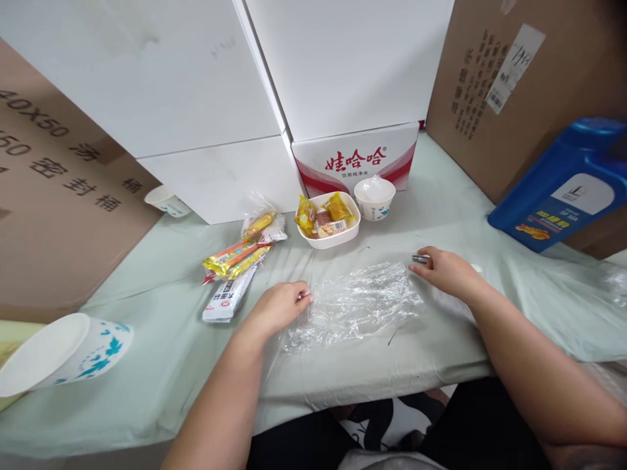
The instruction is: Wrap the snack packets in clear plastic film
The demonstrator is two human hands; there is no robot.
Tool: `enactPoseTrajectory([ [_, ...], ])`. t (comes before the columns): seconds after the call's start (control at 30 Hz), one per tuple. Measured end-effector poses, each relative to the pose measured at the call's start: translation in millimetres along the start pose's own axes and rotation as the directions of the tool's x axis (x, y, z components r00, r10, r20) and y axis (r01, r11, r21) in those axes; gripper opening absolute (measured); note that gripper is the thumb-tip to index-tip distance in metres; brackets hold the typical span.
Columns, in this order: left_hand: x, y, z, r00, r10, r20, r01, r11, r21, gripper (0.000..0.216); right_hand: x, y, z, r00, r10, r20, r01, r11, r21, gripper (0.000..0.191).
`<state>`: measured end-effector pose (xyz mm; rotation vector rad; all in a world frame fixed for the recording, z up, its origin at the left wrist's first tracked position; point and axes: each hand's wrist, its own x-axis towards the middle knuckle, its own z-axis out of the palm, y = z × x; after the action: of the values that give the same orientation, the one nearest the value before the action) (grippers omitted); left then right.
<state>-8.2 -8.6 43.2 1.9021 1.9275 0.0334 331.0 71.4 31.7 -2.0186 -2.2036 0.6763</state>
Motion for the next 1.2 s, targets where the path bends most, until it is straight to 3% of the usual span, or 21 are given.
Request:
enactPoseTrajectory([
  [0.1, 0.6, 0.5, 1.1, 1.000, 0.012, -0.004, -0.012, 1.000, -0.007, 0.016, -5.1, -3.3, 0.0, 0.971, 0.003, -0.241, -0.022, 0.997, -0.076, 0.045],
  [0.17, 0.3, 3.5, 2.3, 1.000, 0.010, -0.006, -0.010, 1.000, 0.003, 0.016, -13.9, -13.7, 6.9, 0.918, -0.191, -0.348, 0.175, 0.982, -0.077, 0.035],
  [0.27, -0.5, 8.7, 3.1, 1.000, 0.000, -0.014, 0.001, 0.999, 0.049, 0.016, -25.4, -30.8, 25.5, 0.756, -0.607, -0.246, 0.598, 0.793, -0.117, 0.029],
  [0.33, -0.1, 7.9, 1.4, 1.000, -0.010, -0.016, 0.011, 0.996, 0.085, 0.016, -27.3, -36.0, 38.4, 0.658, -0.745, -0.110, 0.729, 0.666, -0.156, 0.032],
  [0.37, 0.5, 5.4, -0.4, 0.999, -0.028, -0.015, 0.030, 0.994, 0.101, 0.015, -26.4, -36.1, 43.7, 0.645, -0.761, -0.064, 0.743, 0.644, -0.181, 0.037],
  [0.47, 2.4, -8.0, -7.2, 0.981, -0.187, -0.049, 0.192, 0.967, 0.168, 0.015, -20.4, -30.7, 52.4, 0.695, -0.719, -0.021, 0.694, 0.678, -0.244, 0.049],
  [0.57, 1.1, -15.4, -8.6, 0.915, -0.259, -0.310, 0.325, 0.928, 0.183, 0.017, -17.7, -26.8, 53.2, 0.713, -0.701, -0.014, 0.673, 0.691, -0.263, 0.050],
  [0.6, -0.3, -13.9, -6.5, 0.886, -0.204, -0.415, 0.294, 0.942, 0.164, 0.017, -18.1, -26.9, 52.7, 0.713, -0.701, -0.009, 0.674, 0.689, -0.266, 0.050],
  [0.67, -4.1, -5.6, 1.0, 0.866, 0.019, -0.500, 0.058, 0.989, 0.139, 0.017, -19.6, -28.5, 51.2, 0.716, -0.698, 0.003, 0.673, 0.689, -0.269, 0.050],
  [0.73, -7.9, 4.9, 10.5, 0.884, 0.320, -0.342, -0.299, 0.948, 0.113, 0.018, -19.8, -29.4, 49.2, 0.725, -0.688, 0.015, 0.666, 0.695, -0.271, 0.051],
  [0.8, -10.7, 11.8, 17.7, 0.851, 0.514, -0.103, -0.512, 0.858, 0.046, 0.041, -17.0, -27.3, 46.6, 0.753, -0.658, 0.009, 0.634, 0.721, -0.278, 0.051],
  [0.9, -11.7, 11.9, 19.2, 0.854, 0.518, 0.049, -0.519, 0.854, 0.013, 0.074, -10.1, -19.3, 40.6, 0.808, -0.589, -0.027, 0.555, 0.775, -0.301, 0.048],
  [1.0, -11.2, 8.5, 12.6, 0.858, 0.513, 0.018, -0.513, 0.858, -0.028, 0.064, -9.6, -14.9, 32.7, 0.815, -0.572, -0.090, 0.520, 0.791, -0.323, 0.040],
  [1.1, -11.9, 10.6, 8.8, 0.834, 0.538, -0.118, -0.548, 0.833, -0.079, 0.030, -22.2, -22.3, 23.5, 0.740, -0.654, -0.158, 0.609, 0.751, -0.254, 0.031],
  [1.13, -12.3, 12.2, 9.2, 0.826, 0.545, -0.141, -0.559, 0.825, -0.086, 0.022, -28.5, -26.6, 20.4, 0.704, -0.697, -0.135, 0.669, 0.715, -0.201, 0.030],
  [1.2, -13.1, 15.2, 11.4, 0.825, 0.555, -0.108, -0.564, 0.822, -0.080, 0.018, -40.8, -34.9, 14.3, 0.638, -0.769, 0.038, 0.770, 0.635, -0.061, 0.026],
])
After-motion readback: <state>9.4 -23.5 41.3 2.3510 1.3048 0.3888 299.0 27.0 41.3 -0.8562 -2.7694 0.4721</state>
